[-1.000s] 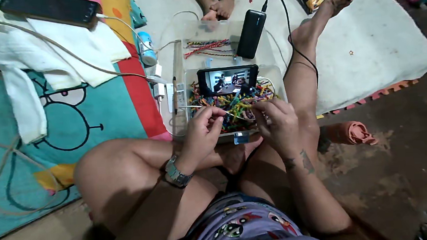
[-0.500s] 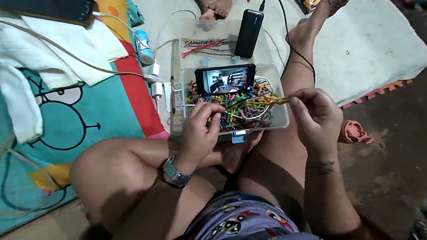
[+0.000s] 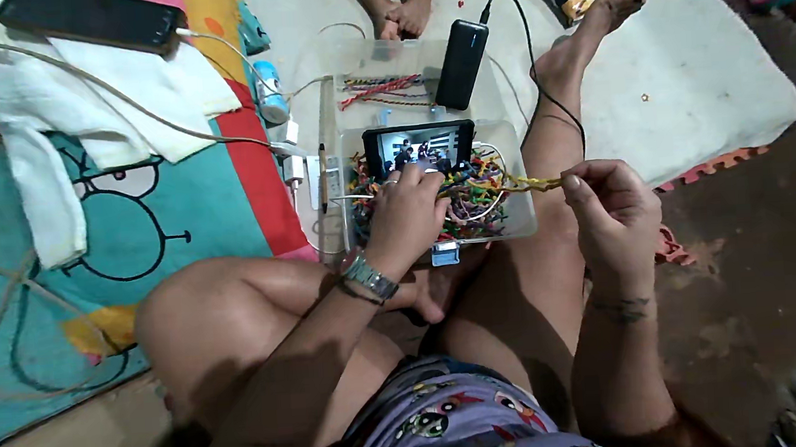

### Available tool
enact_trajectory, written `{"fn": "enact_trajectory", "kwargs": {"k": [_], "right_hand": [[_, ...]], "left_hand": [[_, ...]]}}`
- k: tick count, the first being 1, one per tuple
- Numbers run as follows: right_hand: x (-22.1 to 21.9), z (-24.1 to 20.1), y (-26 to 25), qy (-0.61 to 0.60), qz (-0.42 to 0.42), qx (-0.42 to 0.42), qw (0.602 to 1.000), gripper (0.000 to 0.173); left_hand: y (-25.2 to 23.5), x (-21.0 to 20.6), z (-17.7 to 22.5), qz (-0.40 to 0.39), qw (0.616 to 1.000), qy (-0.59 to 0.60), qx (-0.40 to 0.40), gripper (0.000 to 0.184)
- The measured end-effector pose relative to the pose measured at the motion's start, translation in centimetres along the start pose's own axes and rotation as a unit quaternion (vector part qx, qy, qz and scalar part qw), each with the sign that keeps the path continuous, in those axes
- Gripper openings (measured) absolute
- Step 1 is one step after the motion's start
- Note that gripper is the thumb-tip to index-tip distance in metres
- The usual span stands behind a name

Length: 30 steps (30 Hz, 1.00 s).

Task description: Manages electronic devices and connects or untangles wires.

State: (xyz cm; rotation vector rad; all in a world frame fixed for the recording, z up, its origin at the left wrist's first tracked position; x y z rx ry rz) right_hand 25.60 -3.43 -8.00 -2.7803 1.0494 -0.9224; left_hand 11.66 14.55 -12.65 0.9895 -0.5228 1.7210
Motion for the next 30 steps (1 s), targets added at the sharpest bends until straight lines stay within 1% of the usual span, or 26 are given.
{"fn": "enact_trajectory", "kwargs": {"k": [2, 4, 6, 8, 10, 11, 13, 16, 17, 19, 22, 24, 27, 30], "right_hand": [[-0.1, -0.1, 0.1, -0.01, -0.005, 0.001, 1.0, 0.018], [0.0, 0.1, 0.3, -0.01, -0.008, -0.01, 1.0, 0.017], [0.1, 0.7, 0.4, -0.009, -0.017, -0.041, 0.999, 0.016], [-0.2, 1.6, 0.4, -0.015, -0.048, -0.089, 0.995, 0.014], [-1.0, 2.2, 0.2, -0.006, -0.073, -0.126, 0.989, 0.015], [-1.3, 2.1, 0.1, 0.004, -0.076, -0.125, 0.989, 0.018], [-1.7, 1.6, -0.1, 0.018, -0.079, -0.097, 0.992, 0.02], [-2.2, 0.8, -0.6, -0.027, -0.073, -0.042, 0.996, 0.018], [-2.4, 0.7, -0.8, -0.048, -0.073, -0.029, 0.996, 0.017], [-2.9, 0.8, -1.4, -0.094, -0.086, -0.03, 0.991, 0.011], [-3.9, 0.7, -2.0, -0.138, -0.099, -0.045, 0.984, 0.008], [-4.7, 0.4, -2.1, -0.18, -0.116, -0.045, 0.976, 0.008], [-6.5, -0.5, -1.8, -0.238, -0.155, -0.037, 0.958, 0.007], [-7.7, -1.0, -1.3, -0.303, -0.16, -0.02, 0.939, 0.008]], "left_hand": [[-0.9, -0.8, -0.1, -0.023, 1.0, -0.012, 0.009, 0.018], [-0.9, -1.0, -0.4, -0.033, 0.999, 0.016, 0.004, 0.016], [-0.1, -0.2, -0.2, -0.002, 0.997, 0.068, -0.031, 0.013], [1.0, 1.3, -0.4, 0.029, 0.988, 0.143, -0.042, 0.013], [2.2, 2.6, -1.2, 0.043, 0.97, 0.238, -0.023, 0.017], [2.6, 3.0, -1.7, 0.047, 0.958, 0.283, -0.013, 0.017], [3.1, 3.3, -2.6, 0.052, 0.929, 0.367, 0.008, 0.017], [3.2, 3.2, -3.3, 0.048, 0.883, 0.467, 0.023, 0.021], [3.2, 3.2, -3.2, 0.044, 0.875, 0.481, 0.021, 0.021], [3.2, 3.0, -3.0, 0.035, 0.873, 0.486, 0.012, 0.02], [3.2, 2.5, -2.0, 0.003, 0.885, 0.466, -0.001, 0.02], [2.9, 1.9, -1.3, -0.011, 0.889, 0.459, -0.009, 0.015], [2.5, 0.8, -0.1, -0.04, 0.878, 0.475, -0.037, 0.011], [2.6, -0.5, 0.8, -0.072, 0.86, 0.503, -0.046, 0.009]]}}
Point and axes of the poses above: each hand's wrist, its own y-axis away from the middle knuckle, its own x-axis out of the back of the hand, z = x × y, the point moved 9 cm from there along -y, towards the middle knuckle, and after that the axes turned 14 degrees about -z, right-handed, at the moved point
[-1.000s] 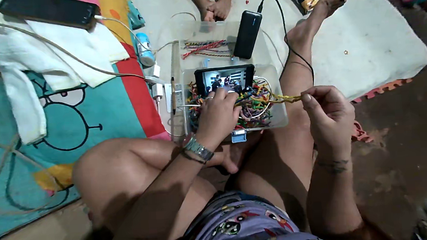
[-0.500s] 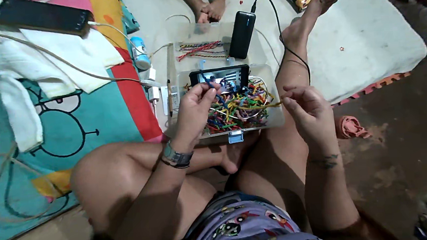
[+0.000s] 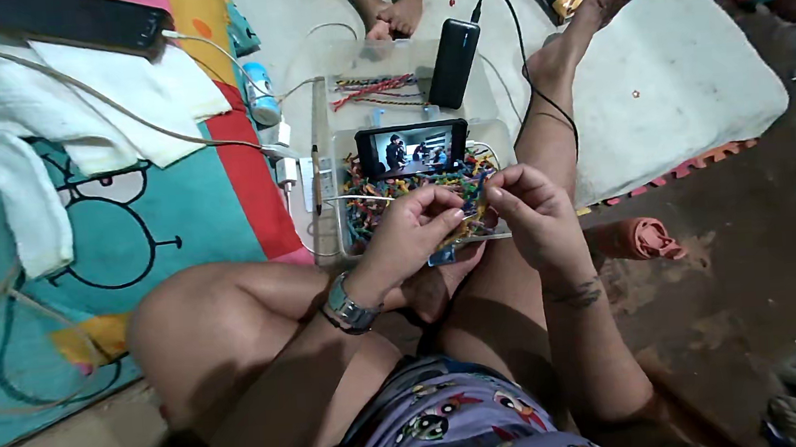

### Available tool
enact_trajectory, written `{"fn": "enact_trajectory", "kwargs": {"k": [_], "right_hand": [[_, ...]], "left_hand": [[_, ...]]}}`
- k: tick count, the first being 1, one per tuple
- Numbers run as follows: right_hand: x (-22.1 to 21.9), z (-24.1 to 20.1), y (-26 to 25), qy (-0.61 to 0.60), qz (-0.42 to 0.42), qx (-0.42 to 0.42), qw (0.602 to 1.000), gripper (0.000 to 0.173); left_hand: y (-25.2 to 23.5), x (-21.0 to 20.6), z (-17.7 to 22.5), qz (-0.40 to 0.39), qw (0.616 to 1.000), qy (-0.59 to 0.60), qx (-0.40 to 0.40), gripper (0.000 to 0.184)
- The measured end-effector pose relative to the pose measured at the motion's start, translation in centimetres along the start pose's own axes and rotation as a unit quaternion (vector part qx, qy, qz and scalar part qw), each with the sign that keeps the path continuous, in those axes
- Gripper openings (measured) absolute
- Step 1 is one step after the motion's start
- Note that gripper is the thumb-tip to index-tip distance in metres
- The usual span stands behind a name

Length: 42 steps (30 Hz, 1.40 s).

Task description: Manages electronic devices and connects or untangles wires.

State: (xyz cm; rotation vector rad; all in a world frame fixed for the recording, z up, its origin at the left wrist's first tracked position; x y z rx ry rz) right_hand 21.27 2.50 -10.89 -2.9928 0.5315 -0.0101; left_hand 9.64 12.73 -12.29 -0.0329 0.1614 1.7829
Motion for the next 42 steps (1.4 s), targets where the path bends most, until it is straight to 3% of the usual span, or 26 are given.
{"fn": "enact_trajectory", "kwargs": {"k": [6, 10, 15, 18, 21, 24, 26, 31, 34, 38, 42], "right_hand": [[-0.5, -0.2, 0.6, 0.013, 0.034, 0.052, 0.998, 0.01], [-1.2, -1.2, 1.1, 0.132, 0.012, 0.099, 0.986, 0.033], [-2.0, -1.6, 1.9, 0.242, -0.022, 0.138, 0.96, 0.019], [-2.4, -1.2, 2.2, 0.249, -0.021, 0.127, 0.96, 0.016], [-2.7, -0.6, 2.4, 0.2, -0.014, 0.109, 0.974, 0.015], [-3.2, 1.1, 2.6, 0.012, -0.014, 0.02, 1.0, 0.021], [-3.6, 2.2, 2.6, -0.086, -0.025, -0.018, 0.996, 0.017], [-3.4, 2.7, 2.4, -0.156, -0.035, -0.013, 0.987, 0.008], [-3.2, 2.3, 2.3, -0.118, -0.018, 0.0, 0.993, 0.006], [-3.7, 0.9, 2.4, 0.026, -0.011, 0.054, 0.998, 0.003], [-4.4, -0.3, 2.8, 0.145, -0.022, 0.131, 0.98, 0.016]], "left_hand": [[0.6, -1.8, -1.1, -0.024, 0.994, 0.095, 0.053, 0.007], [0.9, -2.5, -1.8, -0.032, 0.993, 0.079, 0.084, 0.003], [1.6, -3.2, -2.8, -0.048, 0.988, 0.069, 0.132, 0.009], [2.0, -3.2, -2.8, -0.031, 0.994, -0.004, 0.102, 0.01], [2.5, -3.4, -2.6, -0.006, 0.997, -0.056, 0.049, 0.013], [2.9, -3.6, -2.6, -0.002, 0.999, -0.003, 0.051, 0.01], [3.1, -3.6, -2.5, -0.002, 0.997, 0.036, 0.064, 0.006], [3.6, -3.7, -1.8, 0.014, 0.994, 0.096, 0.043, 0.006], [3.7, -3.1, -1.7, 0.046, 0.996, 0.079, 0.024, 0.007], [3.8, -2.4, -1.8, 0.07, 0.997, 0.031, 0.012, 0.01], [3.7, -3.3, -1.9, -0.019, 0.985, 0.149, 0.084, 0.016]]}}
Point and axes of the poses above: each hand's wrist, its own y-axis away from the middle knuckle, its own x-axis out of the back of the hand, z = x × y, the point moved 9 cm from there along -y, towards the middle knuckle, and after that the axes turned 14 degrees about -z, right-handed, at the moved point
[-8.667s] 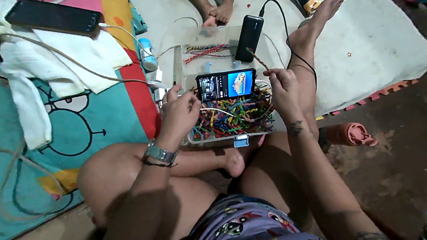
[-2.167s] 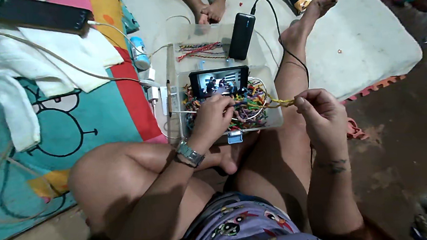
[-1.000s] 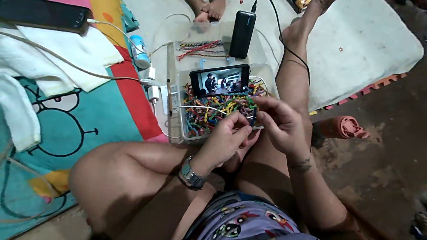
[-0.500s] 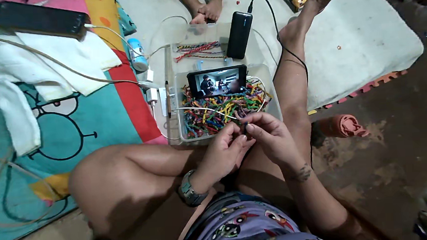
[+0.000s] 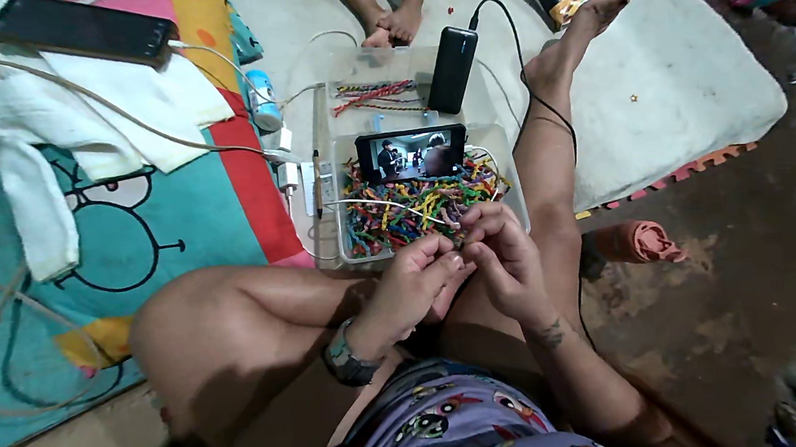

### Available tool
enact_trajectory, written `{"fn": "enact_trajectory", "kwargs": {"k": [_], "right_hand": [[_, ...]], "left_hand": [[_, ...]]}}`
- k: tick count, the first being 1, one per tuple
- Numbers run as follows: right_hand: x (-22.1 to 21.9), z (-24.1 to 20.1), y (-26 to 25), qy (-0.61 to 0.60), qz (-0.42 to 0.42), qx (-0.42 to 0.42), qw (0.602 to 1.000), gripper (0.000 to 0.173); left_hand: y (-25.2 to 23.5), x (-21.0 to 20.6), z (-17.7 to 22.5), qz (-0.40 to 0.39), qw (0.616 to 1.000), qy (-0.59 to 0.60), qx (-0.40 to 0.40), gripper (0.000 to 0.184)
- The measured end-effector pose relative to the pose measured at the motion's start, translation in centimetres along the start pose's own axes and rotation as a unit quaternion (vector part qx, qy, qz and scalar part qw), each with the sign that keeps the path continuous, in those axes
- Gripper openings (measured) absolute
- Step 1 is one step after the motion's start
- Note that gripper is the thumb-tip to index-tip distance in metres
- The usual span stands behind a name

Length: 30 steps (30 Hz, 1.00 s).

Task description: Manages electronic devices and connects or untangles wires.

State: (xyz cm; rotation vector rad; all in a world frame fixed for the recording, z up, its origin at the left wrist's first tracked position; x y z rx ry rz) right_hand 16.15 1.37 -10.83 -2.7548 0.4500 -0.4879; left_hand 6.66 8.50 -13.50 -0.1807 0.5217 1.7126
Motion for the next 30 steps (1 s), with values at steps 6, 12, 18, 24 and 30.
{"fn": "enact_trajectory", "kwargs": {"k": [6, 12, 18, 24, 30], "right_hand": [[-0.1, -1.3, -0.5, 0.097, -0.055, 0.043, 0.993, 0.017], [-1.2, 2.8, 0.4, -0.232, 0.014, -0.204, 0.951, 0.006], [-1.4, -1.9, 0.9, 0.252, -0.074, 0.057, 0.963, 0.02], [-2.1, -2.7, 2.0, 0.378, -0.083, 0.115, 0.915, 0.013], [-4.5, 2.3, 2.1, -0.164, -0.211, -0.213, 0.94, 0.022]], "left_hand": [[0.4, 0.5, 1.5, 0.019, 0.974, -0.205, -0.094, 0.012], [2.3, -1.1, 3.7, 0.179, 0.785, -0.552, -0.216, 0.018], [1.7, 1.4, 2.3, 0.031, 0.946, -0.317, -0.056, 0.017], [2.5, 1.2, 1.7, -0.043, 0.922, -0.382, -0.04, 0.024], [4.1, -1.0, 2.7, -0.012, 0.743, -0.626, -0.236, 0.02]]}}
Point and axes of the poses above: each hand's wrist, its own y-axis away from the middle knuckle, its own x-axis out of the back of the hand, z = x × y, the point moved 9 cm from there along -y, towards the middle knuckle, and after that the axes turned 14 degrees about -z, right-handed, at the moved point
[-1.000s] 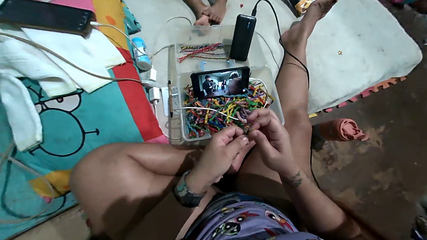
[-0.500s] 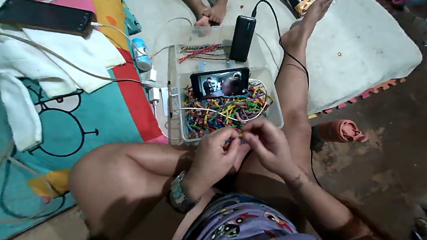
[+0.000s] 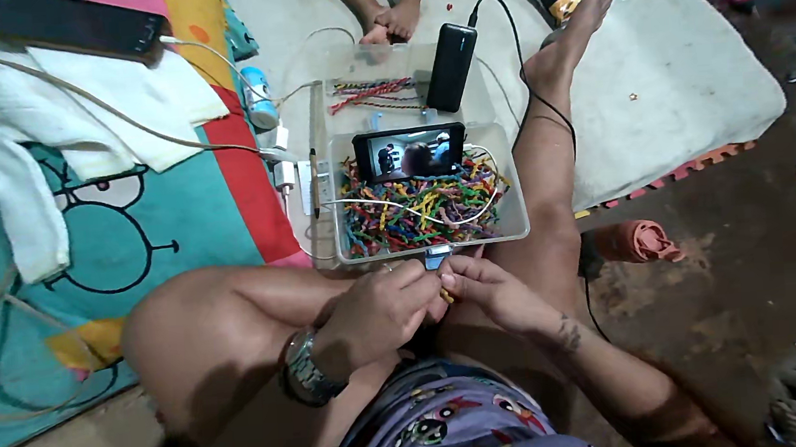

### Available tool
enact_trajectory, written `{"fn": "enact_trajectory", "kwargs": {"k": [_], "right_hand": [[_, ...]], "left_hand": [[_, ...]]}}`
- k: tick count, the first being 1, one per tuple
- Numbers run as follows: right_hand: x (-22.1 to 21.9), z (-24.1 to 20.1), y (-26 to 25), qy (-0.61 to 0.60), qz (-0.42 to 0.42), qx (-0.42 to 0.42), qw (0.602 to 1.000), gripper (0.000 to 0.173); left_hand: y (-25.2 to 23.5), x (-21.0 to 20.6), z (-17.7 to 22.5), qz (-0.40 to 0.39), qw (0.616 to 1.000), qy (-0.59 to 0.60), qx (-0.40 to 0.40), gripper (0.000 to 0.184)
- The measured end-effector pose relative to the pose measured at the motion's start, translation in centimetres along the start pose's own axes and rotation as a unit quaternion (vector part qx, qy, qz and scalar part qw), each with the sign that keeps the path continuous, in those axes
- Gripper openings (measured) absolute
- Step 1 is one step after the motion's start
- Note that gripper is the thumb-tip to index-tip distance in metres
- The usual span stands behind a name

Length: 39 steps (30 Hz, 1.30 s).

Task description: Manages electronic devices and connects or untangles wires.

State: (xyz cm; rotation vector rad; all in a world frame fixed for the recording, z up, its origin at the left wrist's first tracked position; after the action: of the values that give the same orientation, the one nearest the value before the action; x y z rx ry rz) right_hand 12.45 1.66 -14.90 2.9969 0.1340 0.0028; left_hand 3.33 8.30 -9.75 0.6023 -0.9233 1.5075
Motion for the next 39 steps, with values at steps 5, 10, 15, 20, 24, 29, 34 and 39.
{"fn": "enact_trajectory", "kwargs": {"k": [5, 10, 15, 20, 24, 29, 34, 39], "right_hand": [[-0.5, -4.0, 1.1, 0.481, 0.095, 0.154, 0.858, 0.02], [-0.4, -3.9, 1.2, 0.459, 0.133, 0.156, 0.865, 0.023], [-0.6, 1.3, -0.3, -0.108, 0.008, -0.051, 0.993, 0.018], [-0.4, -3.1, 1.2, 0.454, 0.11, 0.143, 0.873, 0.03], [0.3, -3.1, 1.5, 0.42, 0.137, 0.136, 0.887, 0.025], [0.8, 1.2, 0.1, -0.065, 0.087, -0.016, 0.994, 0.016], [1.0, -0.8, -0.1, -0.012, 0.113, 0.102, 0.988, 0.024], [0.7, -1.1, -0.8, -0.065, 0.06, 0.167, 0.982, 0.033]], "left_hand": [[0.4, 0.0, -2.6, 0.002, 0.976, 0.196, 0.091, 0.02], [0.2, 0.1, -1.8, 0.033, 0.993, 0.098, 0.064, 0.019], [0.7, -0.3, -0.7, 0.051, 0.998, -0.019, 0.038, 0.019], [0.8, -1.0, -3.2, 0.026, 0.964, 0.225, 0.137, 0.018], [0.7, -1.4, -3.3, 0.03, 0.956, 0.258, 0.134, 0.017], [0.8, -0.7, -1.3, 0.086, 0.992, 0.027, 0.092, 0.018], [0.9, -2.9, -4.3, 0.061, 0.854, 0.479, 0.193, 0.01], [1.5, -6.5, -3.4, 0.025, 0.578, 0.768, 0.275, 0.021]]}}
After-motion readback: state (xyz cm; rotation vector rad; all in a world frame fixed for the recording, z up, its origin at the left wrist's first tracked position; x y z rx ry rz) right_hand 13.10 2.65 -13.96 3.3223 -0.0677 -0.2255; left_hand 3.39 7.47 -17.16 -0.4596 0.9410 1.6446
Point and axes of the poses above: each hand's wrist, its own y-axis away from the middle knuckle, its own x-axis out of the back of the hand, z = x × y, the point moved 9 cm from there along -y, towards the middle knuckle, and after that the axes turned 14 degrees about -z, right-handed, at the moved point
